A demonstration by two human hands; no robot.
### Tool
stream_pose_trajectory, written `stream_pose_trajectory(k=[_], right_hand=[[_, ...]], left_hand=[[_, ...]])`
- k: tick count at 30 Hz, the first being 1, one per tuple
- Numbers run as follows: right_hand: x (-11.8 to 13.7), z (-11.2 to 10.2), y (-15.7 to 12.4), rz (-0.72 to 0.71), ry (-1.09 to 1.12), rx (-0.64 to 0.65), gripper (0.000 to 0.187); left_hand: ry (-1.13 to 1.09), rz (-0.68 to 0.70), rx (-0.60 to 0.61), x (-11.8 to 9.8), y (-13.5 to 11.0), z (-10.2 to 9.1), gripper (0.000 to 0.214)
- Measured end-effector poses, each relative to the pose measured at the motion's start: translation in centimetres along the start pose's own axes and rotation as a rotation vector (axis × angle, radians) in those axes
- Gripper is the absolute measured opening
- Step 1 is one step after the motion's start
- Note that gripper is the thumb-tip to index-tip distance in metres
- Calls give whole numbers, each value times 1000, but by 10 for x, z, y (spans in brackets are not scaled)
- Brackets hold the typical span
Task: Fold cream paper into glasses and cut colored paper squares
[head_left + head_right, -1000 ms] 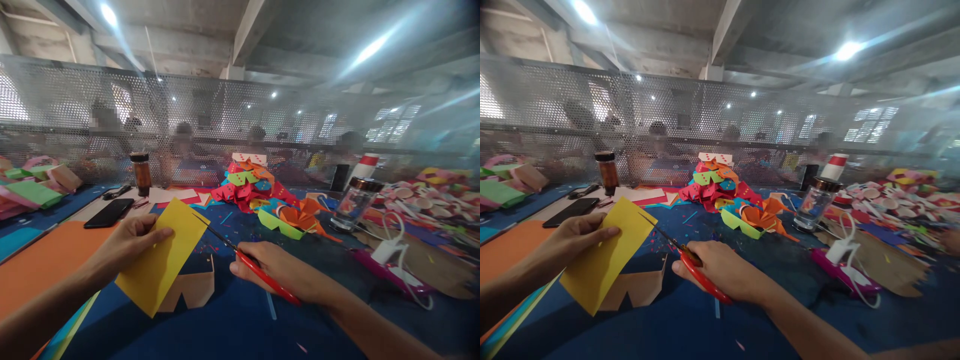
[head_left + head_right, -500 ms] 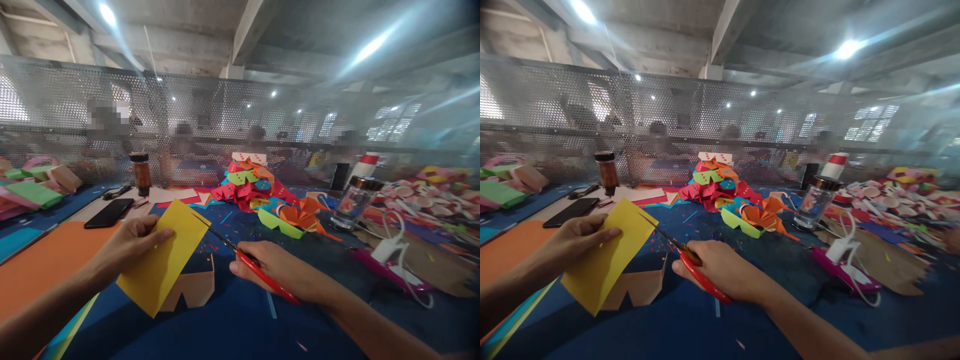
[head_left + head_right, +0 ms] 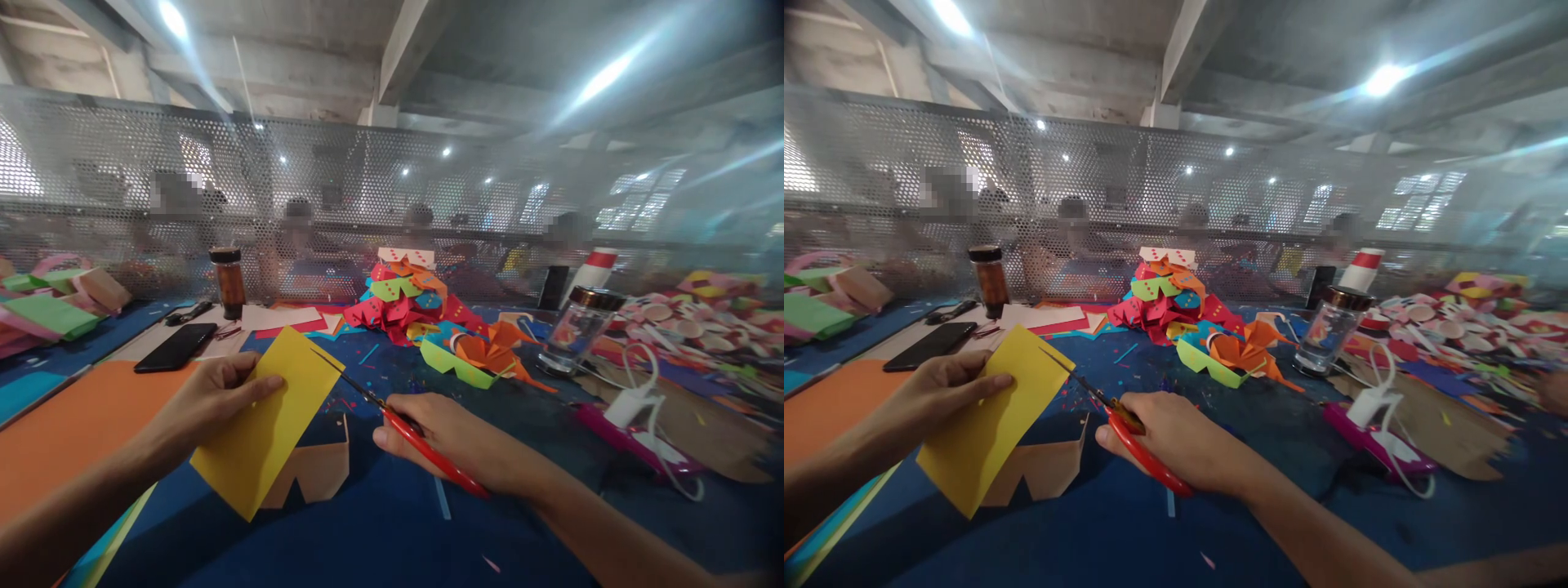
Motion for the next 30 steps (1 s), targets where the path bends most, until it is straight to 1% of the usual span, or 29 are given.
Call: stream_pose_trajectory(k=[5,18,25,30], right_hand=[[-1,1,0,16,-6,11,32],[-3,3,1,-6,-18,-12,31],[-3,4,2,-3,-25,2,30],[-5,4,2,-17,-30,-12,31]], left_hand=[[27,40,-25,-5,0,-1,34],[-3,7,9,-4,0,2,36],[20,31,-3,-5,0,1,33],[30,49,-10,-2,3,-2,34]])
Point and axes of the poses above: each hand's wrist, its own y-axis towards the middle knuckle, its own z-axis out of the palm, x = y × z, the point moved 8 cm from there along y, towards the middle knuckle, and after that the axes turned 1 degree about z, right-handed, at the moved point
